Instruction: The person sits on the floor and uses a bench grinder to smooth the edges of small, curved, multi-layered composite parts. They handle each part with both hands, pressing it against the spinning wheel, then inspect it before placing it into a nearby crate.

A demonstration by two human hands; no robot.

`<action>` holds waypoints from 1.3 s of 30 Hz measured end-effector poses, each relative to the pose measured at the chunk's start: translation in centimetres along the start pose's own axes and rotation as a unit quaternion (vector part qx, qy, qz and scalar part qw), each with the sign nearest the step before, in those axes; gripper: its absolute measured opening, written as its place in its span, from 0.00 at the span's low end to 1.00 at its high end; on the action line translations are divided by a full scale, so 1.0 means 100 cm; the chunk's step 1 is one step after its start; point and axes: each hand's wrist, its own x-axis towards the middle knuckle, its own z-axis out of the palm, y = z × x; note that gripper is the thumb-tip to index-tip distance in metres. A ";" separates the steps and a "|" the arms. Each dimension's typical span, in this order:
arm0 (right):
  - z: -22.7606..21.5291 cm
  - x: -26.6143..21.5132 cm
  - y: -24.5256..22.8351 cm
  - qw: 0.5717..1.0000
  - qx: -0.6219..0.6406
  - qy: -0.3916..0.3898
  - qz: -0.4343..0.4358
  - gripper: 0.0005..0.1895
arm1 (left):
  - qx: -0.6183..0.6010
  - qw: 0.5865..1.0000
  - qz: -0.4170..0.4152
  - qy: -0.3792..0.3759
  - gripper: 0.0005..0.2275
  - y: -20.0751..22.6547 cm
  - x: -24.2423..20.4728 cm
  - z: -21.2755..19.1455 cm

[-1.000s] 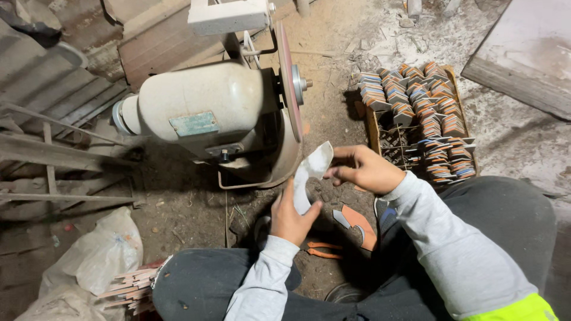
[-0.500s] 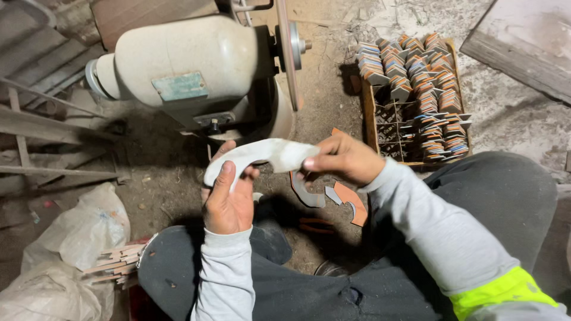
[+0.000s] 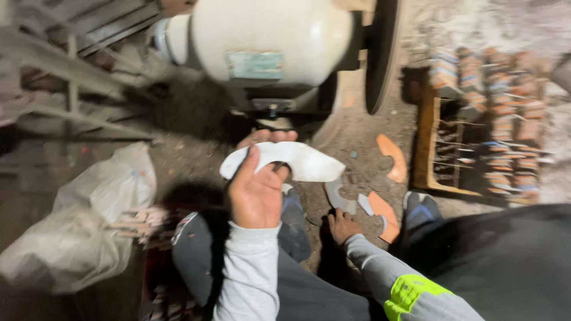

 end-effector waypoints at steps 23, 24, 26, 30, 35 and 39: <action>-0.254 -0.114 0.032 0.947 0.311 0.074 -0.010 0.13 | 0.045 0.993 -0.024 -0.103 0.10 0.011 -0.017 0.006; -0.266 -0.137 0.035 0.935 0.343 0.088 -0.020 0.11 | 0.048 0.993 -0.025 -0.108 0.10 0.008 -0.017 0.006; -0.273 -0.173 0.034 0.890 0.447 0.092 -0.022 0.08 | 0.039 0.994 -0.034 -0.097 0.10 0.006 -0.021 0.004; -0.260 -0.215 0.033 0.827 0.558 0.062 0.026 0.10 | 0.044 0.994 -0.052 -0.080 0.10 -0.007 -0.027 0.001; -0.260 -0.231 0.032 0.816 0.574 0.051 0.040 0.10 | 0.053 0.990 -0.066 -0.114 0.10 -0.025 -0.029 0.008; -0.272 -0.228 0.029 0.849 0.518 0.103 0.029 0.11 | 0.057 0.989 -0.060 -0.119 0.10 -0.030 -0.029 0.011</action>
